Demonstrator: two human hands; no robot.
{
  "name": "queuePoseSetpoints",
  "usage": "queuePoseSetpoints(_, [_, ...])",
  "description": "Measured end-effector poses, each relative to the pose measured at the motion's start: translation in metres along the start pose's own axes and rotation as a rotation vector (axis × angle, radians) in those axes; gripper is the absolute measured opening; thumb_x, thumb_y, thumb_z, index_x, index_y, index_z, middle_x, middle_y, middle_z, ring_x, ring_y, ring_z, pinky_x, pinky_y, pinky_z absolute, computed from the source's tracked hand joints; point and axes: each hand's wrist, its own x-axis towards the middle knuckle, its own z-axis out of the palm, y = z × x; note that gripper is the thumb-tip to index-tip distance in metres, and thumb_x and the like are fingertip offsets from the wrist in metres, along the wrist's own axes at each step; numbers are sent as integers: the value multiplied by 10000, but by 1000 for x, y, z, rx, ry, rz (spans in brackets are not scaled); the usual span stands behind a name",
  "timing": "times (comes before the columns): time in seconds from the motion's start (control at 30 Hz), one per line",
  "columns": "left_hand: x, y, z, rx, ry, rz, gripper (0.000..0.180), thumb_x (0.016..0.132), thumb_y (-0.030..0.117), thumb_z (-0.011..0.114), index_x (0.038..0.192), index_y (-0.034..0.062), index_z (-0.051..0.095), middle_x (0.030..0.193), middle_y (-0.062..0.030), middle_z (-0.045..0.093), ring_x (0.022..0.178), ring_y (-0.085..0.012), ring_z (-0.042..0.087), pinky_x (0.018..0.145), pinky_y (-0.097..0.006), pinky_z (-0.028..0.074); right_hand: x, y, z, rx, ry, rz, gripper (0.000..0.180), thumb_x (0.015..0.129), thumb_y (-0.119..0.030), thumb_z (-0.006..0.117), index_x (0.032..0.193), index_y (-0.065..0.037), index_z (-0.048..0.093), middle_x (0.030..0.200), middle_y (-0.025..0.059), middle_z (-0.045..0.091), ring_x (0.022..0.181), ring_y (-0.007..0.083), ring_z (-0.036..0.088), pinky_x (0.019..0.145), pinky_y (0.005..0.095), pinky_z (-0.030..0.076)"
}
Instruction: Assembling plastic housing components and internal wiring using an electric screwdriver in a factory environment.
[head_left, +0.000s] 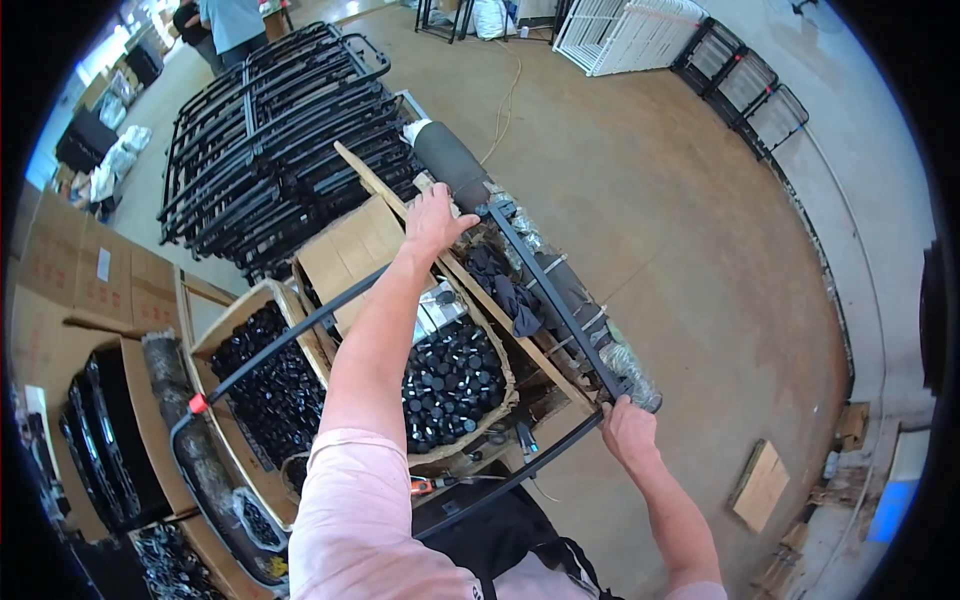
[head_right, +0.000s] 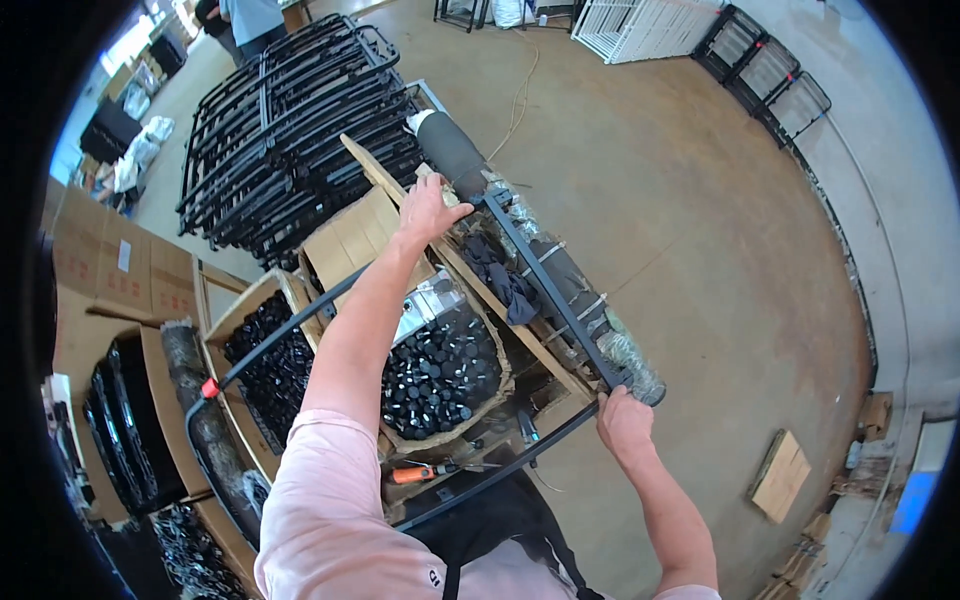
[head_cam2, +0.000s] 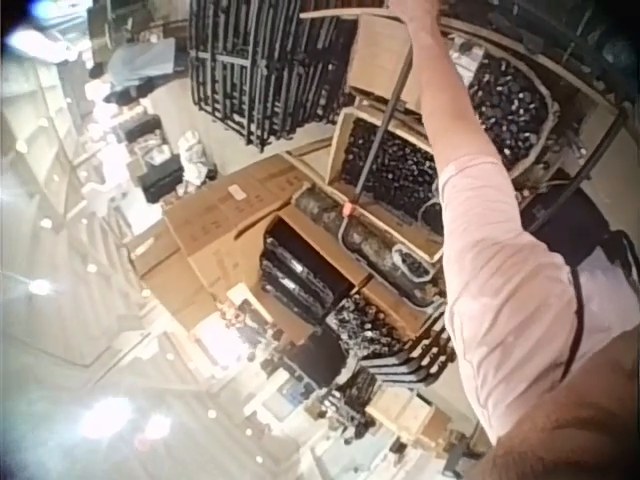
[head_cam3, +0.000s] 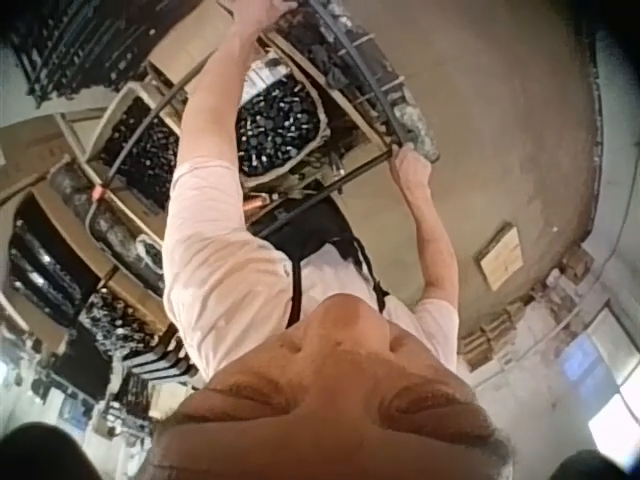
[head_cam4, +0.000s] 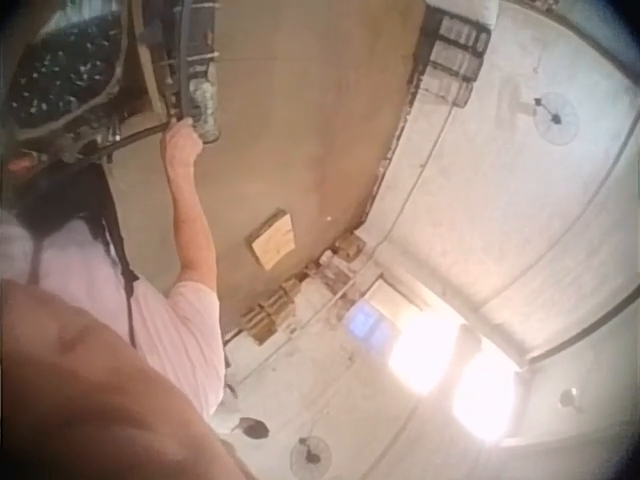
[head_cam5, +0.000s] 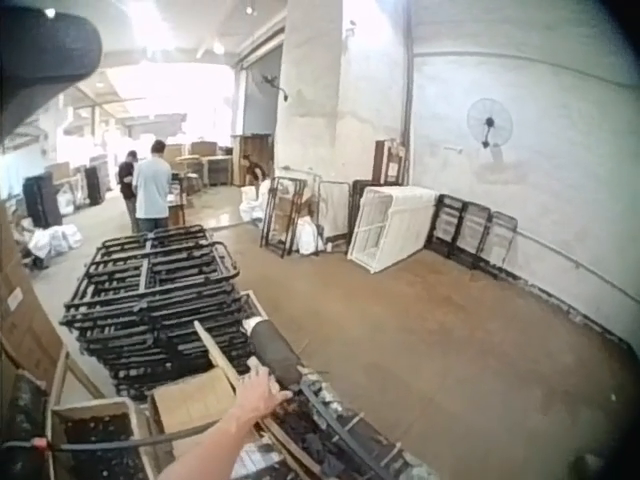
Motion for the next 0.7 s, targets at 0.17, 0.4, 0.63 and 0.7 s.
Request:
queuePoseSetpoints(0.17, [6, 46, 6, 318, -206, 105, 657, 914, 640, 682, 1176, 38, 717, 1246, -196, 697, 1210, -344, 655, 1002, -464, 538, -5, 17, 3, 32, 34, -37, 365, 1027, -373, 611, 979, -11, 607, 747, 186, 736, 701, 389, 753, 658, 511, 599])
queuePoseSetpoints(0.4, [20, 42, 27, 436, -181, 393, 418, 998, 445, 670, 1133, 50, 682, 1173, -136, 675, 1188, -331, 624, 1009, -452, 524, -9, 22, -1, 24, 19, -80, 389, 1013, -393, 620, 951, -9, 636, 754, 199, 739, 714, 396, 750, 678, 510, 598])
queuePoseSetpoints(0.63, [-4, 39, 14, 422, -124, 358, 407, 983, 400, 687, 1184, 48, 658, 1210, -144, 652, 1201, -328, 616, 1007, -461, 522, 1, 19, 8, -10, 61, -111, 419, 1006, -411, 611, 878, -16, 658, 704, 208, 724, 673, 397, 743, 644, 522, 592])
queuePoseSetpoints(0.7, [-40, 55, 12, 240, 58, 249, 404, 955, 367, 708, 1192, 44, 651, 1220, -158, 647, 1173, -347, 627, 1001, -472, 522, 0, 31, 14, -33, 120, -172, 422, 1003, -410, 613, 870, -13, 663, 709, 215, 726, 675, 397, 745, 647, 524, 594])
